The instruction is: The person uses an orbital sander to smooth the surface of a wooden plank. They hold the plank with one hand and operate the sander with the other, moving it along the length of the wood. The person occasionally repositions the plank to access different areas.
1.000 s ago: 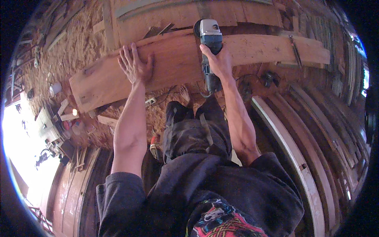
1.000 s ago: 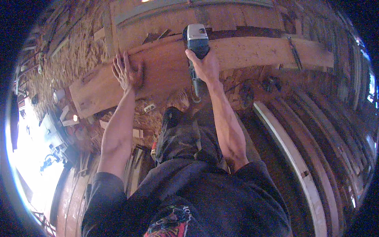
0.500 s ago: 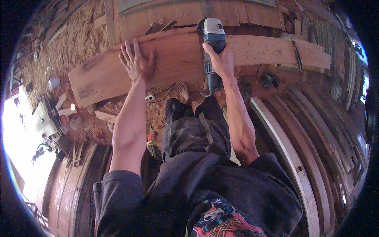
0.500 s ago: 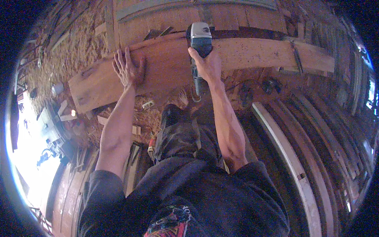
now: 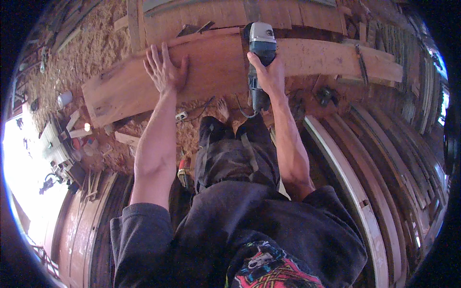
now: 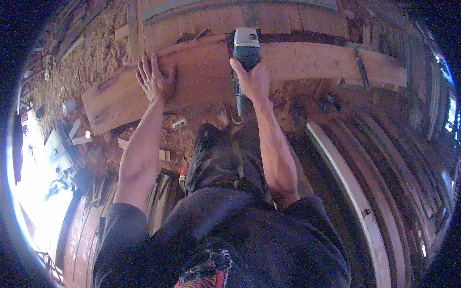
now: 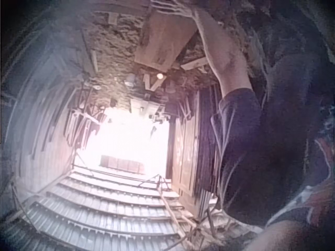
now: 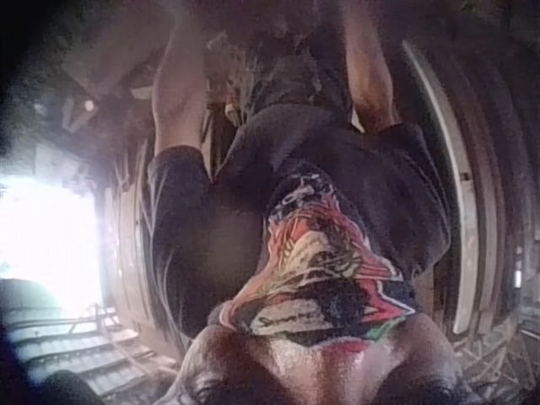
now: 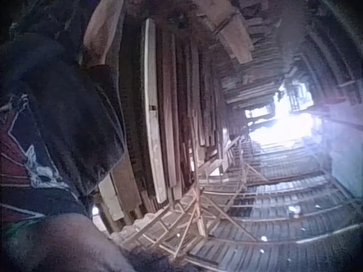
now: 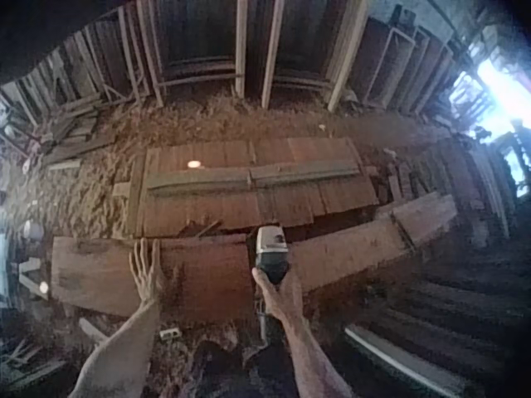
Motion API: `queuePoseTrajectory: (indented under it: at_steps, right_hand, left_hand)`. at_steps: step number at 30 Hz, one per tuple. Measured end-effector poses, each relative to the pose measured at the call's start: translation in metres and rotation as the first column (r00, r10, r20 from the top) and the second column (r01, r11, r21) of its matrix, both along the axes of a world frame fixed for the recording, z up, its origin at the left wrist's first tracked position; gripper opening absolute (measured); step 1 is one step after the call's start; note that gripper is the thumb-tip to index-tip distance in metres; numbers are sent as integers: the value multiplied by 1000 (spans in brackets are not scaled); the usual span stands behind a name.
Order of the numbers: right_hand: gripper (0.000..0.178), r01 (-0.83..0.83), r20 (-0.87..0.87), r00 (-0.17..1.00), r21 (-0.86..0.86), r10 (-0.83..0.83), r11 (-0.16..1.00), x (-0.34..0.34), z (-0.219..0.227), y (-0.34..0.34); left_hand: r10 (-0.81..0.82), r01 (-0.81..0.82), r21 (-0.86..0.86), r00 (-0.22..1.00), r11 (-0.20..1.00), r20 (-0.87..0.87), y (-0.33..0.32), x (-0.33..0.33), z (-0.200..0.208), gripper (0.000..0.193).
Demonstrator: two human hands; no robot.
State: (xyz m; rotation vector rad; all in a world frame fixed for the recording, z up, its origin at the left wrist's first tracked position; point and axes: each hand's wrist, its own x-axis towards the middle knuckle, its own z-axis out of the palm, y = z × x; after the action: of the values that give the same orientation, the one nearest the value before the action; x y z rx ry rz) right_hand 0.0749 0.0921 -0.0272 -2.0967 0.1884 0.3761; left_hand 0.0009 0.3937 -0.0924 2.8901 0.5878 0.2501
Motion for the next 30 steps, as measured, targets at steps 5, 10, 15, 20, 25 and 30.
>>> queuePoseTrajectory:
  at_steps: [5, 10, 15, 20, 25, 30]
  right_hand:
    - [42, 39, 65, 997, -26, -37, 999, -13, -1, 0]
    - [71, 37, -108, 993, -55, -42, 998, -15, 5, -4]
    - [78, 15, -82, 996, -78, -21, 997, -23, 8, -2]
    - [57, 86, 13, 996, -197, -85, 977, -29, 2, -1]
    - [79, 34, -66, 997, -81, -39, 996, -32, 8, -2]
    - [80, 28, -33, 999, -139, -33, 990, -34, 8, -1]
  left_hand:
    - [14, -13, 16, 1000, 1000, -25, -4, 2, 5, 91]
    - [13, -13, 9, 1000, 1000, -6, -1, 2, 1, 91]
    - [21, -21, 4, 1000, 1000, 12, -1, 2, -1, 89]
    - [4, -5, 24, 1000, 1000, 19, 0, 1, -2, 88]
    - [20, -20, 10, 1000, 1000, 1, 2, 2, -4, 90]
    - [24, -24, 4, 1000, 1000, 2, -2, 3, 0, 90]
